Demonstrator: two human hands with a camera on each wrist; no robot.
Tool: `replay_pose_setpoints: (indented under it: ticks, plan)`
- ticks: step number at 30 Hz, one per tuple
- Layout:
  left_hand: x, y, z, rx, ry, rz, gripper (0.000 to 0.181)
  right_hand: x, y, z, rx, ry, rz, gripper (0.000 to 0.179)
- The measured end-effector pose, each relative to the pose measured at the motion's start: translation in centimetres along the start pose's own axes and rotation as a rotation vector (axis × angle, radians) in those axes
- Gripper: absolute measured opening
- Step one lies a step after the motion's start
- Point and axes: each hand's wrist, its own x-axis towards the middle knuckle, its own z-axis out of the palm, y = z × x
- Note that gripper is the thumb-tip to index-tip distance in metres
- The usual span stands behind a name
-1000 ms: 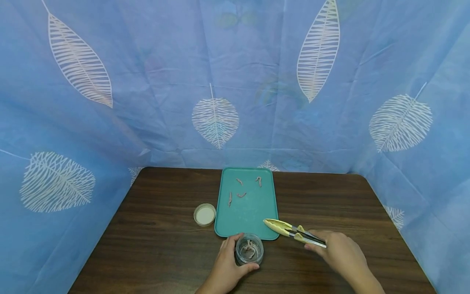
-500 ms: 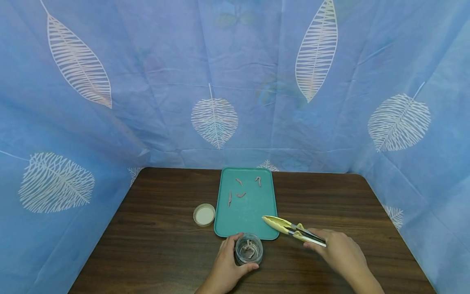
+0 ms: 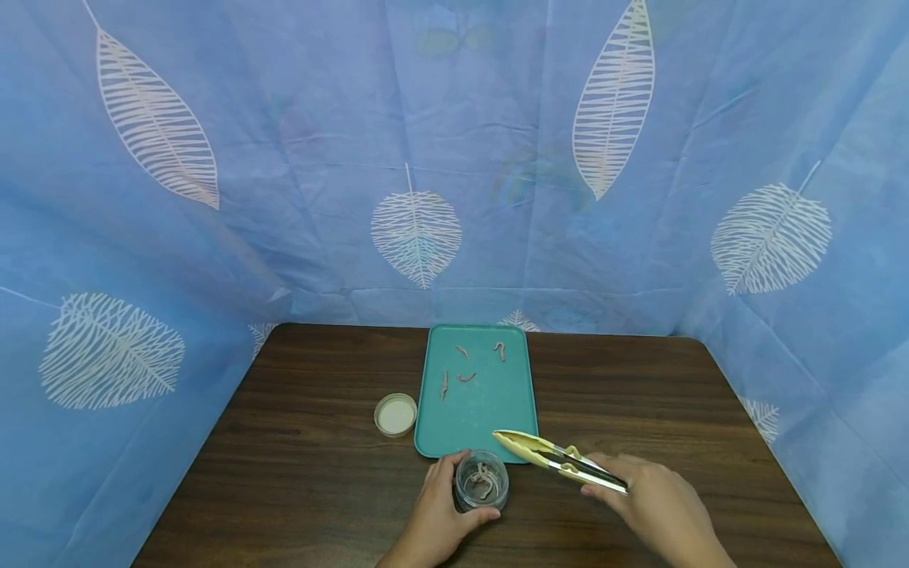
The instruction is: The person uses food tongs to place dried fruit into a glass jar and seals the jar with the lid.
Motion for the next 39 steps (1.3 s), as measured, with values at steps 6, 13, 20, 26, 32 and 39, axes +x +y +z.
replay_pose_setpoints:
  ticks: [6,13,20,26,32,39]
  plan:
    - [0.0,0.0,0.0,0.004,0.013,0.003,0.094,-1.0,-1.1,-0.5,0.011,0.019,-0.018,0.049]
    - [0.0,0.0,0.0,0.0,0.011,0.001,0.094,-1.3,-2.1,-0.8,0.012,-0.06,0.01,0.05]
    - [0.0,0.1,0.1,0.003,0.006,-0.003,0.094,-1.7,-2.7,-0.5,-0.012,-0.087,-0.011,0.05]
    - [-0.1,0.1,0.1,0.009,0.008,-0.004,0.094,-1.9,-2.7,-0.5,-0.03,-0.078,-0.055,0.052]
    - [-0.1,0.1,0.1,-0.002,-0.003,-0.013,0.095,-1.8,-2.9,-0.6,-0.015,-0.099,-0.001,0.061]
    - [-0.1,0.0,0.1,-0.007,0.001,-0.015,0.093,-1.4,-3.2,-0.7,0.044,-0.128,0.083,0.08]
